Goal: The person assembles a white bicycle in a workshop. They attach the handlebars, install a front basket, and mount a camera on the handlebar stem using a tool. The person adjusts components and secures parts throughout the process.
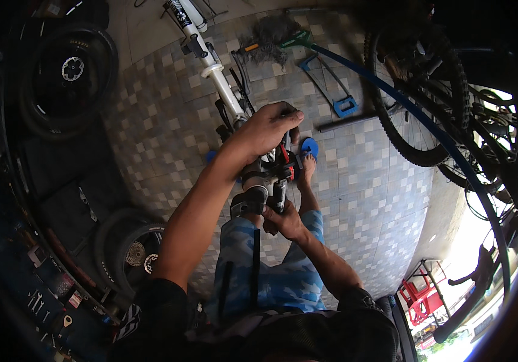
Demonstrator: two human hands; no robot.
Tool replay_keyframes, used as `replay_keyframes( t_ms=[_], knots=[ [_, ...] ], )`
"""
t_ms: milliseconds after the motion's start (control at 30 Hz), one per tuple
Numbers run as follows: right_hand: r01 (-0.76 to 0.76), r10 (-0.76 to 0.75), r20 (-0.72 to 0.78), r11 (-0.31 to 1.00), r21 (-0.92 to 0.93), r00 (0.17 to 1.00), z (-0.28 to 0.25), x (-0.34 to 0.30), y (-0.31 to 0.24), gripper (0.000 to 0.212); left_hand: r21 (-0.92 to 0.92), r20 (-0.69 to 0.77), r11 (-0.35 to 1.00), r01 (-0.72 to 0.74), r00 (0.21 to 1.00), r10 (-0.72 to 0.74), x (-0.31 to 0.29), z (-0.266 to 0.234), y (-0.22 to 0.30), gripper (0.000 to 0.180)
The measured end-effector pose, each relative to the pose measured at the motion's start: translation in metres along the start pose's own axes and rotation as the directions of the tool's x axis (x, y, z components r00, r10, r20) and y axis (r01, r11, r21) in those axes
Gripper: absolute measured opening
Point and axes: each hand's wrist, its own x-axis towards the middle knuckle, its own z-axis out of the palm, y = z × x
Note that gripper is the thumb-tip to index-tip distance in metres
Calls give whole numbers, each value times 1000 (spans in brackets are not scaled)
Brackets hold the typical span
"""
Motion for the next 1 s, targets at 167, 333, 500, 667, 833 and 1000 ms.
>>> replay_keyframes(
  t_ms=[167,333,500,667,833,1000],
  knots=[
    [-74,79,210,997,-33,975,-17,11,-19,23,153,-27,984,-86,995,91,-8,8,4,31],
    [-51,85,263,990,-133,961,-23,15,-19,16,89,-63,989,-116,991,122,-11,5,9,27],
    [-123,470,201,571,-811,859,-81,35,-129,38,-406,-376,845,-348,906,193,-41,-8,-26,24],
    [-62,516,150,370,-927,843,-75,46,-163,36,-411,-485,766,-495,830,276,-58,-24,-29,27],
    [146,544,140,33,-989,827,-44,82,-280,34,-558,-689,356,-750,658,304,-85,-18,-69,17],
    [198,394,294,266,-944,871,-50,69,-300,57,-430,-728,580,-692,646,231,-116,-42,-78,16]
  ],
)
